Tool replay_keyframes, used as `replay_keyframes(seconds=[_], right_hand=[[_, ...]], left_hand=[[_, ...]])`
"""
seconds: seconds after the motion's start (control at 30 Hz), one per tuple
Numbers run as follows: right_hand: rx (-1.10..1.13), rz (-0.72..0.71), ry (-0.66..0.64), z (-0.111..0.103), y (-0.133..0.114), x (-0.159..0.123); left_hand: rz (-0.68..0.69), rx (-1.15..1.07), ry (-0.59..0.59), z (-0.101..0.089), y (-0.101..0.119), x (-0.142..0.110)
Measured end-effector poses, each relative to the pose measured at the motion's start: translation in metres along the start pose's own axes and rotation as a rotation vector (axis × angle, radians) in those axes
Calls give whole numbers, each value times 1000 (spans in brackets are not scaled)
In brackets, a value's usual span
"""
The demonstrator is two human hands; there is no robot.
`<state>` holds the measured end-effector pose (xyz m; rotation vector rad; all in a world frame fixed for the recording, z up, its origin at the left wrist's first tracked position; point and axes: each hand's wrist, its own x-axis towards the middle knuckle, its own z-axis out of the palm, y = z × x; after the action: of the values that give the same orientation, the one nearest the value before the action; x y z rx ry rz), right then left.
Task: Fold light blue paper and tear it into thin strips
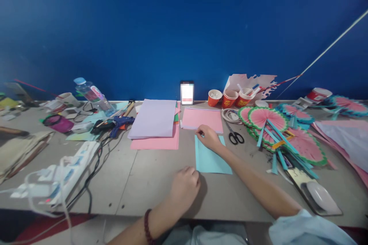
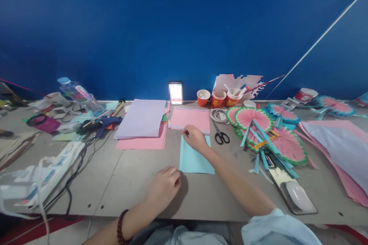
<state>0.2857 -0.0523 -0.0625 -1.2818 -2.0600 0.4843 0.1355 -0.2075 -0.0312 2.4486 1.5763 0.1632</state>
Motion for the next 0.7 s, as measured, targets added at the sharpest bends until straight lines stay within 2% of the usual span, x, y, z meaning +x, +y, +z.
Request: replay_keyframes(seconds=[0.13, 0.23, 0.4, 0.57, 0.7], right_hand=[[-5, 6, 1, 0, 1, 0], [-7, 5, -6, 1, 2, 0], [-26, -1, -20, 1, 1, 0], [55, 53, 22, -2, 0, 0], [137, 94, 38, -4, 2, 0]], left_hand=[[-7, -15, -38, -1, 4, -4], [-6, -74, -10, -8, -1, 1], [-21, -117, 204, -21, -21, 40], [67, -35, 326, -4, -33, 79], [117, -89, 390, 12, -37, 81]])
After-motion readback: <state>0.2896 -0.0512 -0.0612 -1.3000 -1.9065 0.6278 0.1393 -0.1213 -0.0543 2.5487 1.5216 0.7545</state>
